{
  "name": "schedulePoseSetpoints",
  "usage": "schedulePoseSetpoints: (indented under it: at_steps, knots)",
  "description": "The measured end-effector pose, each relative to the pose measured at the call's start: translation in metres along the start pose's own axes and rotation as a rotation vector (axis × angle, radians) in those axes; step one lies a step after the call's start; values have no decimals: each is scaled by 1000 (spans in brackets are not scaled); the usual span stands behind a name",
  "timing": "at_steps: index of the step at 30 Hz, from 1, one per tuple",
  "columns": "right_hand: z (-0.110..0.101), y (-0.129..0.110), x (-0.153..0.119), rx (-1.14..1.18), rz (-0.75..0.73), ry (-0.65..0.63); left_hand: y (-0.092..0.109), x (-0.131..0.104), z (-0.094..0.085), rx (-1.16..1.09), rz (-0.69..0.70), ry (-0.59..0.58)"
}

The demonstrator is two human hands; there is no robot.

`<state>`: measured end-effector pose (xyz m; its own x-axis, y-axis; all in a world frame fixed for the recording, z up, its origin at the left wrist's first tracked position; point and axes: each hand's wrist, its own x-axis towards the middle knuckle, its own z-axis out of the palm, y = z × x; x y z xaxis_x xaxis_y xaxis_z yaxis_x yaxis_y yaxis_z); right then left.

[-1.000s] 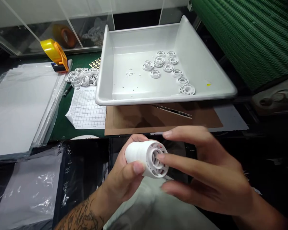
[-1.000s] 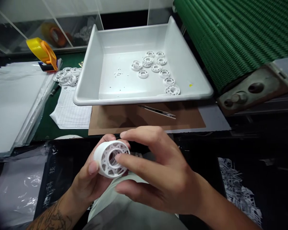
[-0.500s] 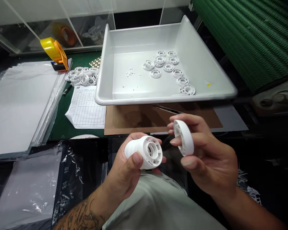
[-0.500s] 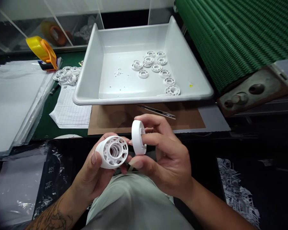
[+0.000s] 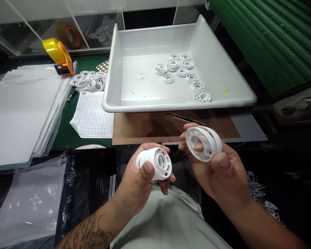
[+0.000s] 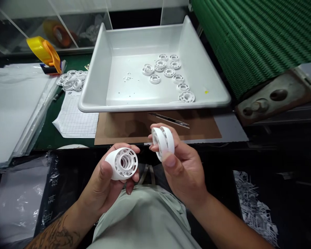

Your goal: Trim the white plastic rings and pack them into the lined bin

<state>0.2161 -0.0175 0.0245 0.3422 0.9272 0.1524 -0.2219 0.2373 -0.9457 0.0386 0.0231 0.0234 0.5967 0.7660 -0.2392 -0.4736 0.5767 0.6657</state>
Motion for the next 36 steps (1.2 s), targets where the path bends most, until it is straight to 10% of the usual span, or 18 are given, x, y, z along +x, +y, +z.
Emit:
schedulePoseSetpoints:
  at_steps: [13,20,36]
  knots:
    - [3,5,-9,-111,4,-73,-1,1,3,-34,24,10]
    - [10,-3,-9,-395,-335,-199,4,-1,8,70,-8,34]
    - [8,0,-12,-608,-565,-261,-4,-6,4,113,107,36]
